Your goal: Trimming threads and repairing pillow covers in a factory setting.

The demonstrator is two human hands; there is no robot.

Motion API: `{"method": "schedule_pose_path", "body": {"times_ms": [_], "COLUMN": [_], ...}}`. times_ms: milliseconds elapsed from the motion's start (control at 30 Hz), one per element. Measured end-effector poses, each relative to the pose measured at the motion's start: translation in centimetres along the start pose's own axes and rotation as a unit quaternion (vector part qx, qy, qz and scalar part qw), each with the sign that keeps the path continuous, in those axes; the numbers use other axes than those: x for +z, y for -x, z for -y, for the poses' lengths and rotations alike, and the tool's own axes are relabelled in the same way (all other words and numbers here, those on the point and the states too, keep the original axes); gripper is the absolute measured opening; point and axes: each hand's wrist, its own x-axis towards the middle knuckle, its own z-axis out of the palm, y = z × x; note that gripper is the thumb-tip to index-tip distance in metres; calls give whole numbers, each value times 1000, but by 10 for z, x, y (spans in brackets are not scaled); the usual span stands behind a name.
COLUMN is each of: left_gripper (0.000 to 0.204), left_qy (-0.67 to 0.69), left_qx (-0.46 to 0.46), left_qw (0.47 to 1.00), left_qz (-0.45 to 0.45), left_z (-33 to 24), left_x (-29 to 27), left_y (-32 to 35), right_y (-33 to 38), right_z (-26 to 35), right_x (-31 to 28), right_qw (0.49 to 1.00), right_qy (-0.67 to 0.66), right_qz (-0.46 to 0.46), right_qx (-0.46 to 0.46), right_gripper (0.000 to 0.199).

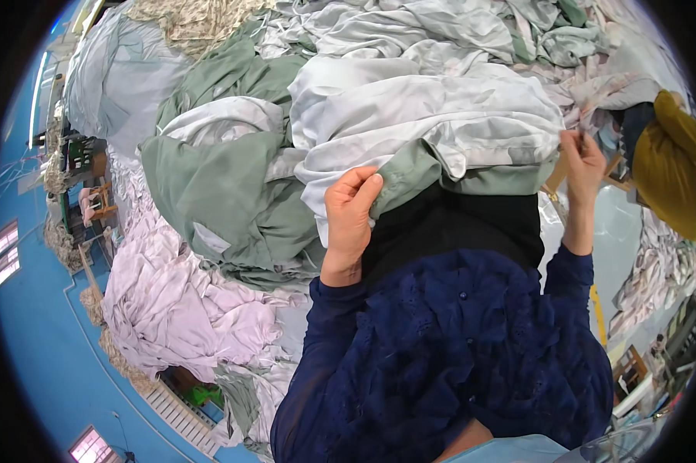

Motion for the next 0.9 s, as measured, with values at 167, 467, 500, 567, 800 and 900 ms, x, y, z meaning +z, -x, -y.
{"method": "schedule_pose_path", "body": {"times_ms": [167,467,500,567,800,900], "left_gripper": [10,16,16,18,27,27], "left_qy": [-174,-365,-372,-424,-517,-506], "left_qx": [40,270,273,293,436,436], "left_qw": [982,879,877,854,695,686], "left_qz": [59,141,132,69,-245,-289], "left_z": [-14,-31,-32,-28,-13,-24], "left_x": [0,33,32,25,-39,-57], "left_y": [7,40,44,49,37,35], "right_y": [5,78,78,76,59,47], "right_z": [8,97,86,89,110,100], "right_x": [-43,124,130,126,96,81], "right_qw": [868,881,864,875,912,905], "right_qy": [487,-7,29,26,103,108], "right_qz": [-81,439,444,419,237,195], "right_qx": [-62,-177,-235,-242,-319,-362], "right_gripper": [25,42,36,29,29,30]}}
